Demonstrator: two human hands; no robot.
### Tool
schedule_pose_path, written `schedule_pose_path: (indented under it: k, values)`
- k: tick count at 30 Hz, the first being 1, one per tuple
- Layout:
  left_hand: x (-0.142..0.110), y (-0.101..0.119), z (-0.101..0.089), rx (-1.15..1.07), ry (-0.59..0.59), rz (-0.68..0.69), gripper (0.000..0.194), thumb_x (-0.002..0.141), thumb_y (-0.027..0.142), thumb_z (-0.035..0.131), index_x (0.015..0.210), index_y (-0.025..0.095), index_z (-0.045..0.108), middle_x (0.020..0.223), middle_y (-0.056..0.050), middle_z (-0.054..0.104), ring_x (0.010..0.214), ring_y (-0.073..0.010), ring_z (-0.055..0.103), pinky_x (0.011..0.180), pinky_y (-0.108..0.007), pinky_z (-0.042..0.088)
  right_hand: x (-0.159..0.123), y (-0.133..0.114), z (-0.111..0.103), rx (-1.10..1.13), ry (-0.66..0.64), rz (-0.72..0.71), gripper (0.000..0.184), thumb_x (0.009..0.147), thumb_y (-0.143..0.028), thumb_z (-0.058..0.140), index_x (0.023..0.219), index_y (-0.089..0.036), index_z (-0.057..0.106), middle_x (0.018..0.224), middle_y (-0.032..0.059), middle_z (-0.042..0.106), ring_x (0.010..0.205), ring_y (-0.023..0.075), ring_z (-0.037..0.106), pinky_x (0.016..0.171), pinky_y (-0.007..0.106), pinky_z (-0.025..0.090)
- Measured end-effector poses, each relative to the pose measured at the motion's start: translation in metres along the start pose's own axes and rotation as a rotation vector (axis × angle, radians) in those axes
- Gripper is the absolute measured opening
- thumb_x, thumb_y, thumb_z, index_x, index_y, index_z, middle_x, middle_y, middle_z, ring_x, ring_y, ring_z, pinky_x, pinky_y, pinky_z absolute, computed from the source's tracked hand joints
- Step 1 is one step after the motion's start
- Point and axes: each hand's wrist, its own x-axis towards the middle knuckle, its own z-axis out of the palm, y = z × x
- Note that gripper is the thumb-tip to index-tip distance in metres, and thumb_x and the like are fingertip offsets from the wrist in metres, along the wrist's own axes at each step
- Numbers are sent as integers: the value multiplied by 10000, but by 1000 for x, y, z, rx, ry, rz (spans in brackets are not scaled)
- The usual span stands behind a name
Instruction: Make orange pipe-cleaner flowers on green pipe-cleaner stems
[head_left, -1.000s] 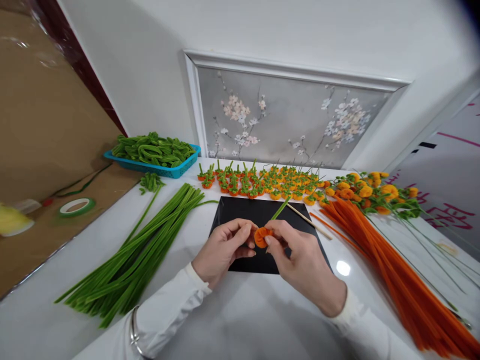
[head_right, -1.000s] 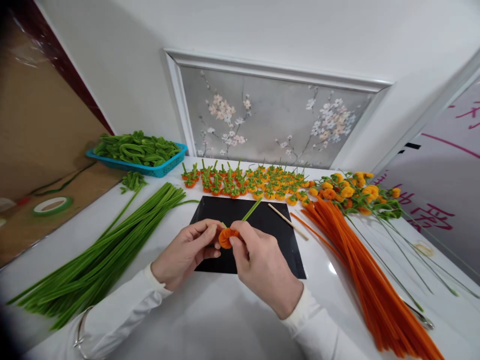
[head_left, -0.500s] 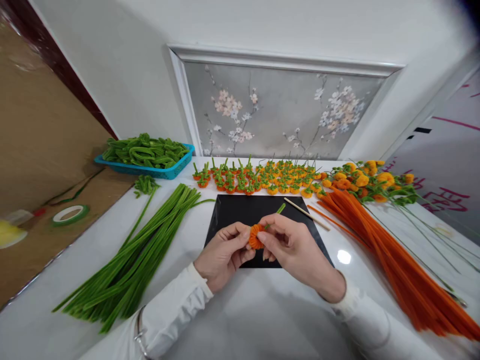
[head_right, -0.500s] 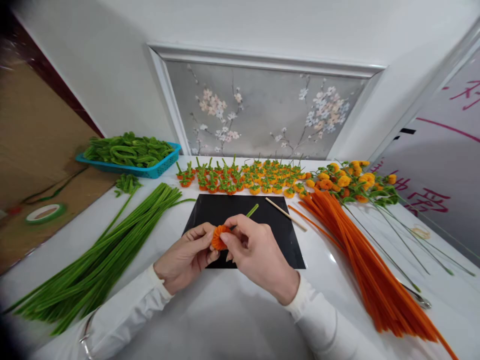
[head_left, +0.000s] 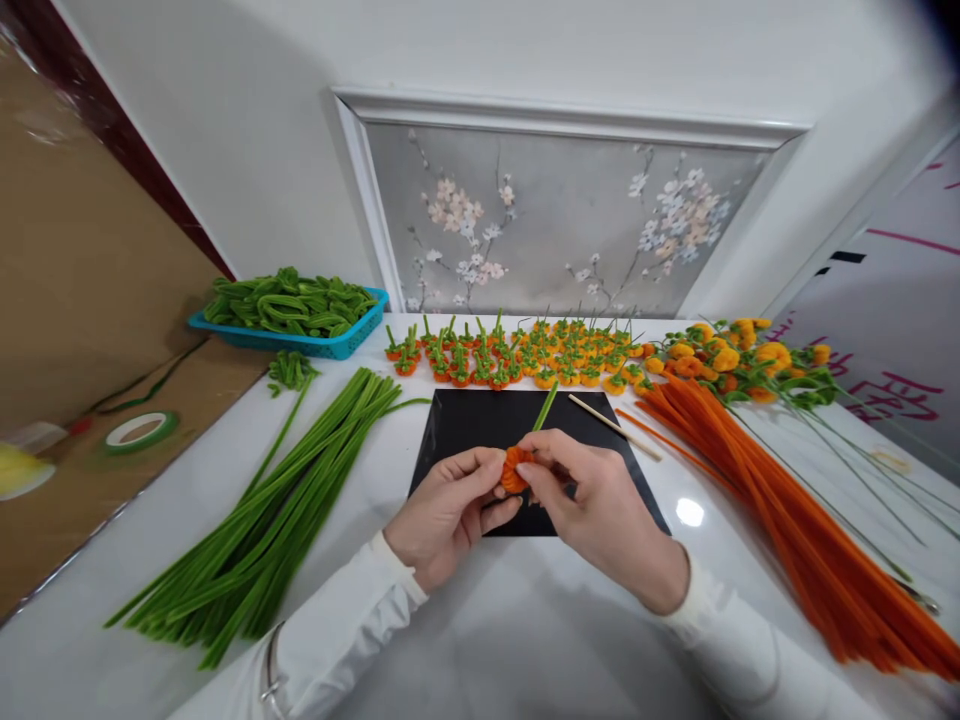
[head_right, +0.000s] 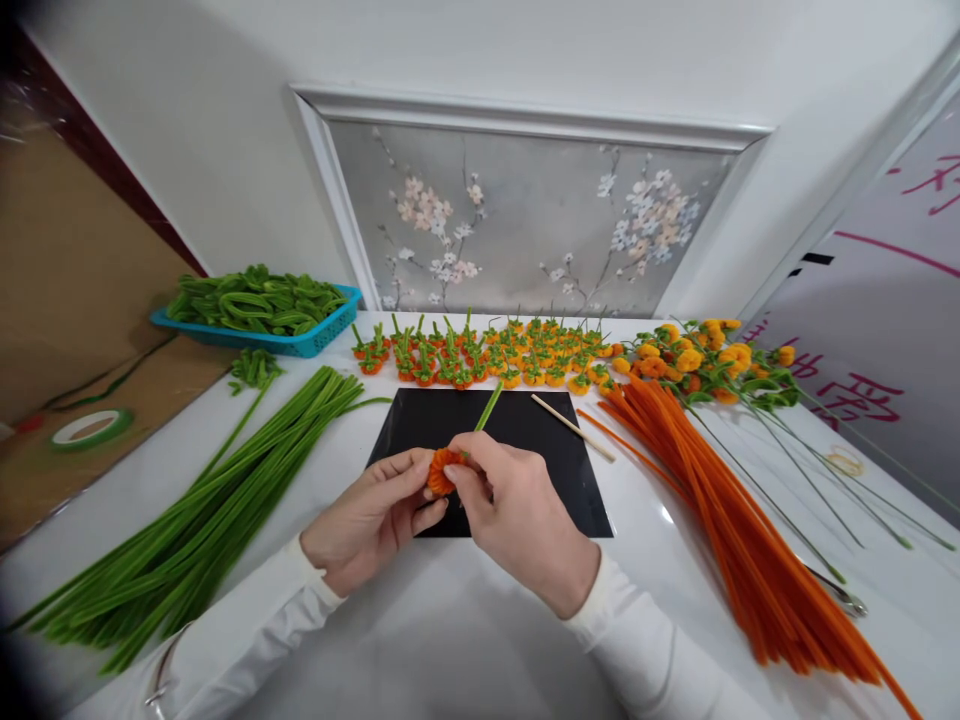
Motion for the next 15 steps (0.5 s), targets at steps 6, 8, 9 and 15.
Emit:
schedule_pose_path:
  k: [6, 8, 9, 15]
  values:
    - [-1, -6, 2, -151, 2, -10, 142, 716, 157, 753, 704, 98, 624, 683, -2, 556, 620, -54, 556, 671, -172, 545, -1, -3, 2, -101, 47, -111, 137, 896, -151, 476, 969, -203, 579, 834, 16, 667, 722, 134, 620, 661, 223, 475]
    - [-1, -9, 2, -202, -4, -3, 125, 728, 153, 741, 724, 99, 627, 702, -7, 559, 626, -57, 549, 654, -172, 534, -2, -2, 4, -129, 42, -122, 149, 910, -170, 461, 993, -201, 580, 852, 28, 669, 748, 144, 628, 675, 235, 485]
    - [-1, -10, 3, -222, -6, 0, 115, 738, 153, 732, 735, 99, 630, 705, -9, 558, 625, -59, 544, 637, -171, 527, -2, -2, 5, -142, 37, -126, 157, 917, -179, 451, 1002, -199, 581, 857, 34, 669, 756, 148, 632, 679, 240, 490]
    - [-2, -12, 1, -286, -45, 12, 82, 767, 144, 701, 776, 89, 642, 705, -16, 566, 596, -57, 527, 579, -172, 497, -4, -3, 6, -164, 29, -152, 185, 926, -178, 429, 1030, -190, 581, 873, 46, 669, 769, 151, 639, 688, 248, 505]
